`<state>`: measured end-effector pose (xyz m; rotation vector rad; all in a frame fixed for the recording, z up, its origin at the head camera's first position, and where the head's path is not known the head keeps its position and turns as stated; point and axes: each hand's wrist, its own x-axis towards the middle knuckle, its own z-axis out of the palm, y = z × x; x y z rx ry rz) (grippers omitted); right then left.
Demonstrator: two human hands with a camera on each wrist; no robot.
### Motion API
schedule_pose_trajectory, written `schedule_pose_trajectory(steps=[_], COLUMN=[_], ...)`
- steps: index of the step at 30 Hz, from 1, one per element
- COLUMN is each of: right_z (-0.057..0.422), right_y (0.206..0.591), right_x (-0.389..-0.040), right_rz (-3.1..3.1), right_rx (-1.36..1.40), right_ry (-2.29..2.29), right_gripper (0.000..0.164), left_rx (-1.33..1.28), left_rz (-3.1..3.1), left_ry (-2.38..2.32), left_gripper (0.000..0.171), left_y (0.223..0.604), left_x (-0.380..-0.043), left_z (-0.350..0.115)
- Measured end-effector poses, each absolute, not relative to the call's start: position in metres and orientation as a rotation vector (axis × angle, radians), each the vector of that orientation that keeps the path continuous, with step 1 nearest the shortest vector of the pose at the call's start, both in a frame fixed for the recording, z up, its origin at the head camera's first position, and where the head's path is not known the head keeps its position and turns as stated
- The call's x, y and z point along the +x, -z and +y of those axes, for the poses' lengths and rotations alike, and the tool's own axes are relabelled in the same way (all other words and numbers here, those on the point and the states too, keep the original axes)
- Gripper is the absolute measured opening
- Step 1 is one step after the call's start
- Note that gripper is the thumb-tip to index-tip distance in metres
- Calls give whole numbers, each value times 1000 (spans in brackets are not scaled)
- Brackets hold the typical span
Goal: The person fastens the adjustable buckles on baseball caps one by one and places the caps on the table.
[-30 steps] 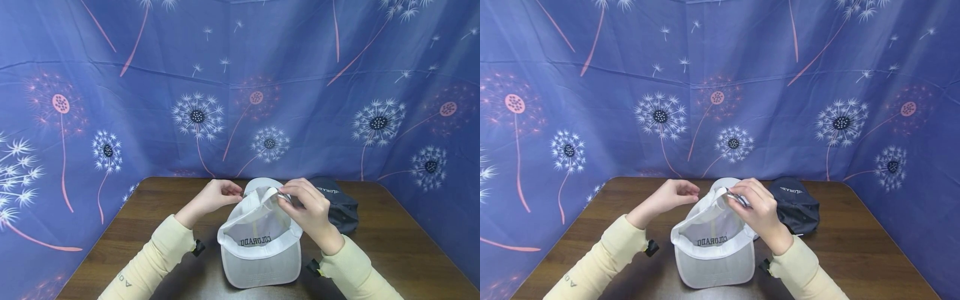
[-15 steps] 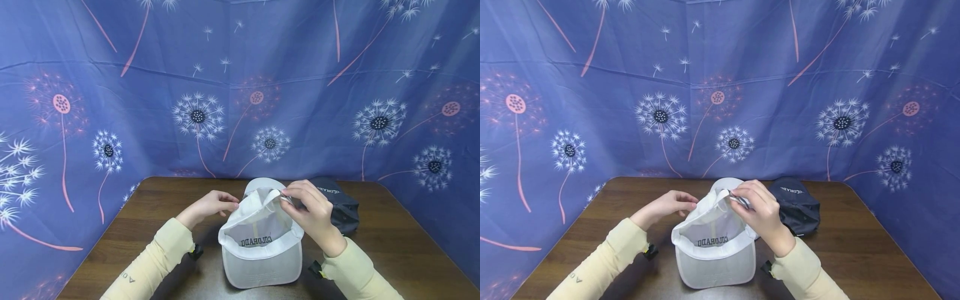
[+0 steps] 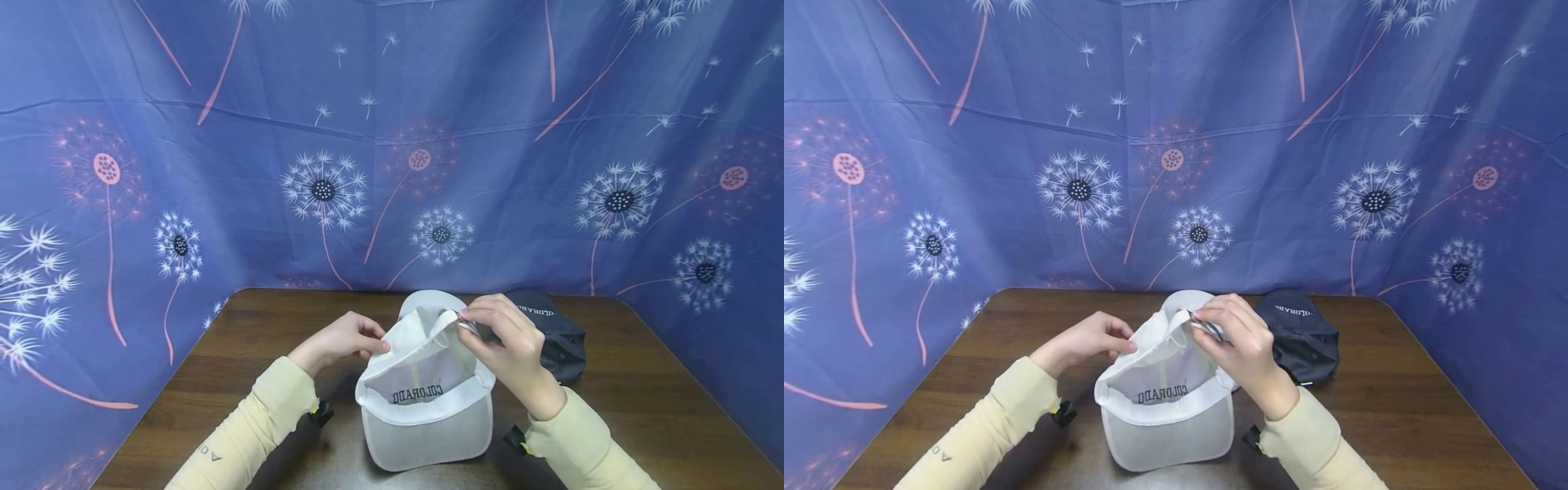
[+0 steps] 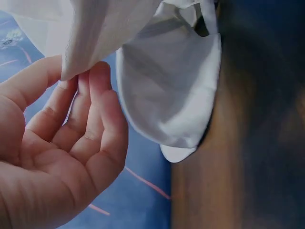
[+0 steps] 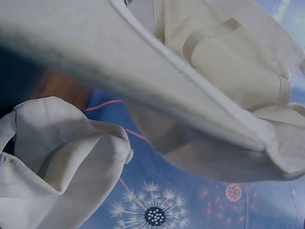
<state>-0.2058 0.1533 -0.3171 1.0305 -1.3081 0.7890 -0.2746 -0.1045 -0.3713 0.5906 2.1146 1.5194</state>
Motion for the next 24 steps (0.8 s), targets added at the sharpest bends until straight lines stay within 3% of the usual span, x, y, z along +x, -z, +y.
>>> schedule_pose_trajectory(steps=[13,24], right_z=[142,140], right_y=[305,304], right_x=[-194,-192], right_rz=[-1213,-1245], right_rx=[1083,1281], right_ry=[-791,-727], right_gripper=[16,17], left_rx=[661,622], left_rz=[2395,2655], left_ry=[-1503,-1475], left_gripper=[18,17], left_y=[335,302], left_x=[-278,-288], left_z=[-118,-123])
